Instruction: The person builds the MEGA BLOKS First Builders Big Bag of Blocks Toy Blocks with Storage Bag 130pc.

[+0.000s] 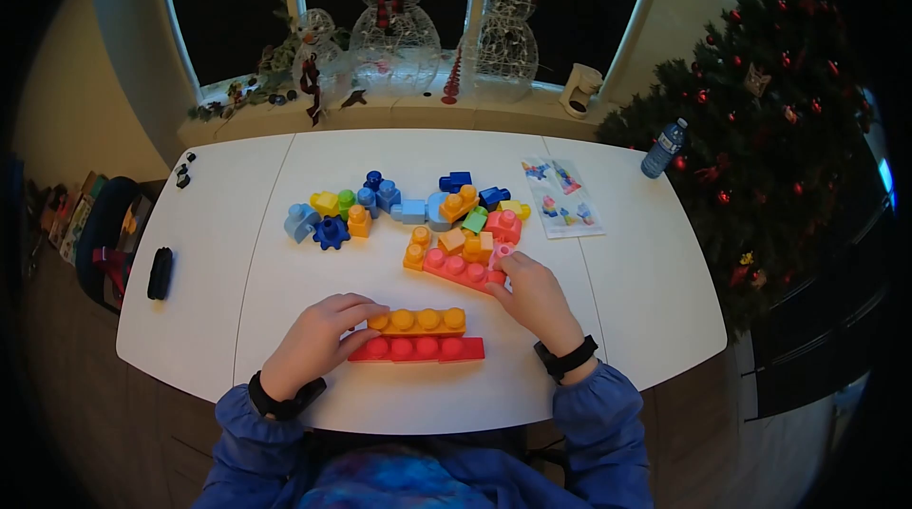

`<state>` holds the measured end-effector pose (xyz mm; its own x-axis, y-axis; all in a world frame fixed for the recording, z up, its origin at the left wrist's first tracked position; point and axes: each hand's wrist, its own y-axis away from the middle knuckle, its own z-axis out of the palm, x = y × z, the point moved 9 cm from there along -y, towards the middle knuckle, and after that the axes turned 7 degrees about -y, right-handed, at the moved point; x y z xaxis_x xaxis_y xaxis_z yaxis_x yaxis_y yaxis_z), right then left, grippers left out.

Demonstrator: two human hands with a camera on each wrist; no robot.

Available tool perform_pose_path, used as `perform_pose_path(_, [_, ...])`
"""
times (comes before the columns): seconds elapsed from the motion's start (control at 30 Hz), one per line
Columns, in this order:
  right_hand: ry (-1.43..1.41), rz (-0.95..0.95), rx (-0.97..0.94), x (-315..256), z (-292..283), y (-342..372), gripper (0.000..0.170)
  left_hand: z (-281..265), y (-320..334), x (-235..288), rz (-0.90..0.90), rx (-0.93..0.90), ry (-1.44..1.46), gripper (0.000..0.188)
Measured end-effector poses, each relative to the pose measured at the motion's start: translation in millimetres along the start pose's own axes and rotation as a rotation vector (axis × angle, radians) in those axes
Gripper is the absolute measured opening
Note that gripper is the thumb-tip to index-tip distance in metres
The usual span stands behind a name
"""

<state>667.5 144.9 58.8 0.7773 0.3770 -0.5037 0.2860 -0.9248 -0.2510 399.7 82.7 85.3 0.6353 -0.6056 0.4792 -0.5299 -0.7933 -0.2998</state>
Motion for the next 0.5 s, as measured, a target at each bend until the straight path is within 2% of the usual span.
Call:
perform_pose_path(0.17, [-0.091,-0.074,0.084,-12.4,-7.7,1.7,0.024,-3.7,-0.8,1.1,0.019,0.022,0.0,0.038])
perform_pose_path(0.27, [-0.159,-0.068,0.159,-27.7,-27.9,5.1,0.025,-11.2,-0.6,-7.2,-0.103,0.027,0.056,0.042])
perform_pose_path(0.37, [-0.208,-0.156,0.195,-51.7,-45.1,11.5,0.026,-22.4,-0.5,-11.2,-0.15,0.097,0.122,0.047])
perform_pose_path(0.5, [-0.297,-0.246,0.138,-89.2,-49.0,28.2,0.026,-33.4,3.3,1.9,-0.091,0.114,0.12,0.047])
